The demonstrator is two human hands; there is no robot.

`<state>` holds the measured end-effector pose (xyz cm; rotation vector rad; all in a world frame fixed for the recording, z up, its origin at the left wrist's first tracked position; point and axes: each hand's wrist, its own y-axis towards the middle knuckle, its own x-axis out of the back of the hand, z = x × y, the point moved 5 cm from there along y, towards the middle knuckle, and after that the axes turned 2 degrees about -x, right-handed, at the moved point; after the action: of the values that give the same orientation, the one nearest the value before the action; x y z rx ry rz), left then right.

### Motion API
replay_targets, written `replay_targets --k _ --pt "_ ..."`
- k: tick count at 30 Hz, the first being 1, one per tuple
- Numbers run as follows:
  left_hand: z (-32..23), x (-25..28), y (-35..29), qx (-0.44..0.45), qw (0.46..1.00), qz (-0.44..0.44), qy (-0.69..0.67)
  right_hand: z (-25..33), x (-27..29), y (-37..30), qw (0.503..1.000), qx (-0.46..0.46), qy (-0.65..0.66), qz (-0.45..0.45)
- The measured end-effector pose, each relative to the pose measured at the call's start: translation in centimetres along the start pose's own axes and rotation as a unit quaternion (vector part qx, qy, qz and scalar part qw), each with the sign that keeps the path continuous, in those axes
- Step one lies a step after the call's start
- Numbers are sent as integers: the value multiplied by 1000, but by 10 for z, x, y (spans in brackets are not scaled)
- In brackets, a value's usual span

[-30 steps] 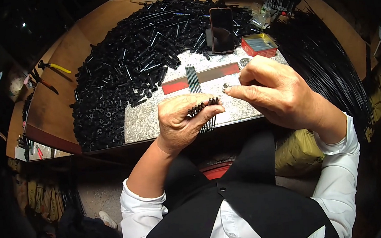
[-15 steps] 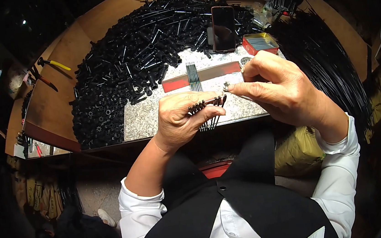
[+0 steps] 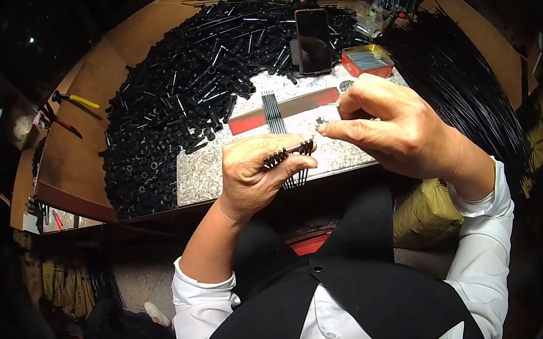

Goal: Assembling small plastic components and securing them onto wire bundles using pliers at a workbench.

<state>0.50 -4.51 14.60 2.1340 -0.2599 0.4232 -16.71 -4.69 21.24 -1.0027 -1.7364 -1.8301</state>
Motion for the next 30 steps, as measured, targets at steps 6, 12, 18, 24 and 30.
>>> replay_targets --k 6,12,18,24,30 --pt "3 -3 -1 -19 1000 -10 -9 3 -2 -1 1000 4 12 -9" --pt "3 -2 -1 1 1000 -16 -16 2 -1 -2 1000 8 0 -9" --pt "4 -4 0 -5 999 -21 -25 3 -1 -4 1000 8 -5 -11" --pt "0 -7 5 -22 999 -3 -38 3 0 -2 1000 16 -1 -1" --pt "-10 -11 11 -58 998 33 8 7 -2 2 999 0 36 20"
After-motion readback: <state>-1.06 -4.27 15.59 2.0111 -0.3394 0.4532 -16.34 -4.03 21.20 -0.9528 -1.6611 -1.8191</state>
